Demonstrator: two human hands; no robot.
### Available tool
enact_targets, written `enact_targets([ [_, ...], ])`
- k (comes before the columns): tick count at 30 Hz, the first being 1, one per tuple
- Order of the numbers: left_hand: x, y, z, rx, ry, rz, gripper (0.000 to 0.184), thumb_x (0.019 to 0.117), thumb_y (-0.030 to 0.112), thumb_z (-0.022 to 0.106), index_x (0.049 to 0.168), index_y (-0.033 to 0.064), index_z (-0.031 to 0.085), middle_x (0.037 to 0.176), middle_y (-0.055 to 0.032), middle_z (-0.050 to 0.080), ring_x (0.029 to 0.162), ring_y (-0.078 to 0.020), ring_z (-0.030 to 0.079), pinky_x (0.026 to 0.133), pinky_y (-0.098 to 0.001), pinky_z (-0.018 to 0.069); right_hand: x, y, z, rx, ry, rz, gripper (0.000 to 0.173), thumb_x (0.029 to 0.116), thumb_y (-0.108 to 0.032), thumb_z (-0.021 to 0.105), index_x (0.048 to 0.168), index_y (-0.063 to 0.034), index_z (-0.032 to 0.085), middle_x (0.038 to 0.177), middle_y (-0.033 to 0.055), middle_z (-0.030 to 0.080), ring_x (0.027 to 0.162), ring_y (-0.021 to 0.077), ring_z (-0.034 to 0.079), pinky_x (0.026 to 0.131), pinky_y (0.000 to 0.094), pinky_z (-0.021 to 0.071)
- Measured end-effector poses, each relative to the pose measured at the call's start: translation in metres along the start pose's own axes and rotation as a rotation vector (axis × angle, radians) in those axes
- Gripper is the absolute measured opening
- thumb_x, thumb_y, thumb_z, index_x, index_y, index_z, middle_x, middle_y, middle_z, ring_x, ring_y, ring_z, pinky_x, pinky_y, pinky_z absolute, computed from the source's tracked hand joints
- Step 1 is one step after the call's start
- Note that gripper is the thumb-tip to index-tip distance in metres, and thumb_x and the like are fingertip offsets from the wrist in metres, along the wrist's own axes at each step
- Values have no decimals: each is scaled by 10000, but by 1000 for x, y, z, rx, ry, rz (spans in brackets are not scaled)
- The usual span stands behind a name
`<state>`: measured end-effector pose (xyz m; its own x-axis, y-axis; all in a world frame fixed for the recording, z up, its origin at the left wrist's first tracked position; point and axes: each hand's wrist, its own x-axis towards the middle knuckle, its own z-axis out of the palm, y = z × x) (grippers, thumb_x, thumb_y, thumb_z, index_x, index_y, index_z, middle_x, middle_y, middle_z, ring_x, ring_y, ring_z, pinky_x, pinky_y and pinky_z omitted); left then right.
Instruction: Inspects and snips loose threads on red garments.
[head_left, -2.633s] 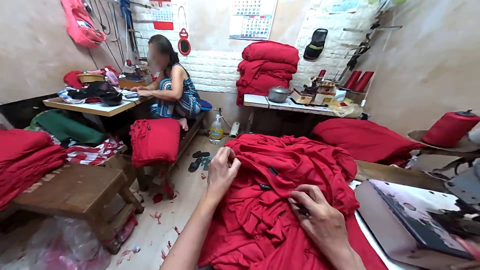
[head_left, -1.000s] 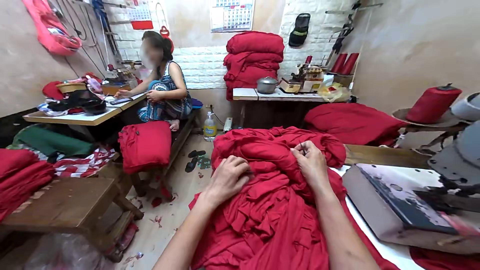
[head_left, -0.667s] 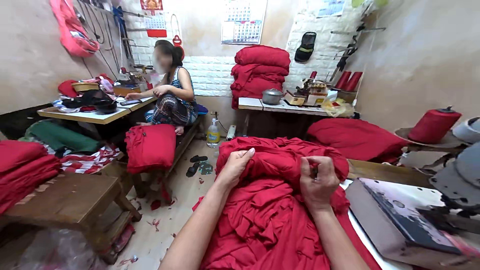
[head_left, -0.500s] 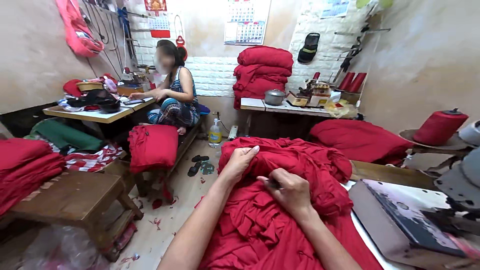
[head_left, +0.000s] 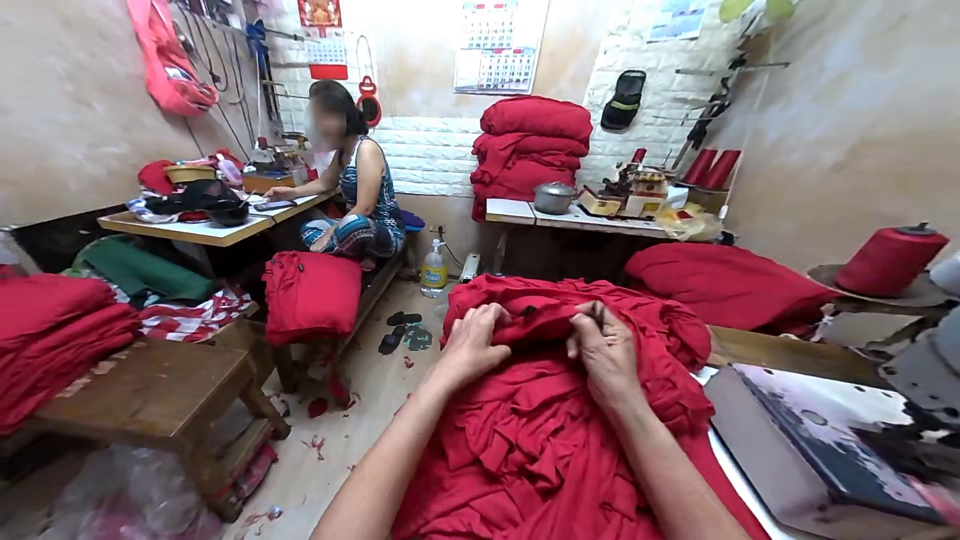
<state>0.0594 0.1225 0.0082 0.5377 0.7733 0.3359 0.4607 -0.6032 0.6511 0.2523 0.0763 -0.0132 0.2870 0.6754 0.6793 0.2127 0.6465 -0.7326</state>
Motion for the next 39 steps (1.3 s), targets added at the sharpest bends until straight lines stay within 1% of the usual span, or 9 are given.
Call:
enact_targets([
  [6, 0, -16, -1, -9, 217, -79, 253, 985, 56, 533, 1172, -57, 661, 1127, -246, 689, 1123, -353, 653, 1006, -510, 482, 17, -22, -51, 1, 113, 8, 120, 1028, -68, 484, 951, -132, 550, 620, -133, 518, 449, -43, 458, 452, 120, 423],
  [11, -2, -32, -5, -424, 186, 8, 232, 1028, 186, 571, 966, 1, 696, 870, -23, 670, 832, -55, 624, 827, -298, 524, 13, -39, -65, 91, 49, 278, 222, 1044, -45, 443, 886, -149, 558, 582, -126, 514, 427, -51, 409, 410, 105, 351],
  [16, -7, -42, -3, -450, 152, 15, 248, 1021, 216, 573, 847, 54, 643, 736, 48, 578, 686, -22, 556, 688, -255, 488, 3, -40, -63, 134, -3, 336, 248, 1039, -45, 439, 855, -143, 571, 564, -111, 505, 409, -41, 385, 393, 111, 326],
  [18, -11, -41, -2, -328, 167, 40, 232, 984, 219, 620, 832, 47, 648, 744, 33, 583, 708, -37, 558, 712, -267, 482, -2, -39, -62, 125, -12, 328, 246, 1032, -42, 445, 843, -146, 564, 558, -117, 499, 409, -43, 389, 396, 108, 330],
  [23, -33, -29, 8, 243, 360, 219, 202, 880, 128, 669, 905, -72, 680, 937, -223, 684, 925, -399, 674, 845, -571, 501, -25, -35, -69, -122, -168, 98, 111, 1019, -121, 488, 929, -140, 549, 629, -144, 515, 482, -51, 479, 466, 122, 432],
  [28, -63, -37, 10, 276, 511, 369, 148, 857, -46, 602, 987, -85, 659, 1031, -228, 699, 983, -359, 702, 878, -477, 570, -55, -22, -89, -455, -343, -339, 237, 1064, -188, 515, 1101, -36, 693, 998, 21, 701, 867, -23, 632, 798, 126, 520],
  [33, -88, -50, 14, 246, 320, 379, 166, 861, -4, 558, 973, -43, 675, 1107, -208, 704, 1107, -363, 671, 957, -499, 523, -83, 5, -102, -618, -461, -339, 243, 1035, -207, 553, 956, -51, 721, 1234, 94, 725, 1135, 107, 685, 967, 228, 534],
  [36, -92, -51, 11, 151, 321, 321, 222, 880, 110, 544, 1000, 2, 696, 1174, -172, 705, 1173, -356, 639, 996, -546, 464, -84, 1, -104, -550, -406, -307, 226, 1006, -200, 599, 971, -32, 746, 1186, 99, 736, 1117, 83, 682, 990, 206, 523],
  [39, -92, -38, 11, 97, 492, 265, 239, 969, 167, 560, 1018, -9, 714, 1084, -154, 723, 1068, -275, 675, 935, -419, 524, -76, -15, -98, -520, -297, -322, 227, 1009, -213, 606, 974, -24, 727, 1020, 51, 735, 951, -1, 669, 880, 137, 528],
])
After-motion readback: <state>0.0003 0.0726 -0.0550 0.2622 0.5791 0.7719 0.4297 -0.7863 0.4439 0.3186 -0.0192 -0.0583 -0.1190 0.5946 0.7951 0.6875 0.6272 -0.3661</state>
